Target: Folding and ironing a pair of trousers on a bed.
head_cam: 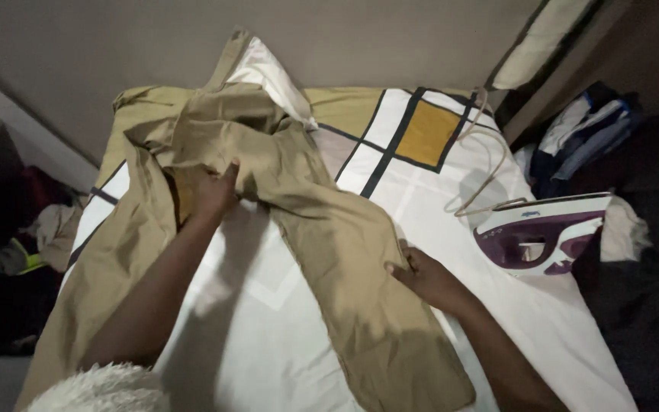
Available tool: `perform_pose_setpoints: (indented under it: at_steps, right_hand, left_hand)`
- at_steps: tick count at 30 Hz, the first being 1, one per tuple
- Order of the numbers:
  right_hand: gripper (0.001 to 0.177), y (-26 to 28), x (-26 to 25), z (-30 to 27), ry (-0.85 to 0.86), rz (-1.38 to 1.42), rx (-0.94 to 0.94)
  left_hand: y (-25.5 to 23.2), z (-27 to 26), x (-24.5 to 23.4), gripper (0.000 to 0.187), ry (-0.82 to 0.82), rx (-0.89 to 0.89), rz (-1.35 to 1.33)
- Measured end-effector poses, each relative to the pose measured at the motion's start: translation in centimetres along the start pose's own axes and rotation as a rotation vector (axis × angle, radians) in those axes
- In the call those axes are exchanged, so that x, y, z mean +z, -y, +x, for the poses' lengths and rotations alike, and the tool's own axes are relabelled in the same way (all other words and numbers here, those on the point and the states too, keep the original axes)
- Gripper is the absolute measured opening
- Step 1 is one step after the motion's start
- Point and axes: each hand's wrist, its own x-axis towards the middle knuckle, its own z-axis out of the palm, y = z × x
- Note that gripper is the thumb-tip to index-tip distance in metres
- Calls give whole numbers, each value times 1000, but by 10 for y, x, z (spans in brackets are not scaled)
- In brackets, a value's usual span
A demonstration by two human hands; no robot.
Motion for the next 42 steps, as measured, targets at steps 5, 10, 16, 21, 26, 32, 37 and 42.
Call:
perform_pose_setpoints:
  at_steps: [5, 10, 16, 21, 26, 32, 37, 42]
  right_hand:
    - [53, 18, 4, 12, -131, 8, -43]
    - [56, 14, 10, 7, -167, -13, -149]
    - [42, 12, -5, -17, -153, -110, -54]
    - [36, -26, -6, -4, -182, -72, -149]
    - [48, -54, -1, 12, -417, -46, -208]
    - [55, -42, -8, -15, -375, -22, -70]
    - [62, -46, 1, -42, -327, -139, -80]
    - [63, -54, 8, -59, -340, -83, -251]
  left_hand:
    - [-37, 31, 54, 48, -411, 853, 635]
    - [-82, 49, 117, 45, -150, 784, 788]
    - [-77, 117, 136, 47, -102, 780, 1061]
    - [-16, 258, 113, 48, -123, 796, 1224]
    - [-54, 173, 115, 57, -13, 919, 917]
    - [-71, 62, 78, 72, 126, 290, 999]
    - [-18, 77, 28, 69, -20, 113, 649]
    - [-3, 142, 9, 66, 99, 93, -126]
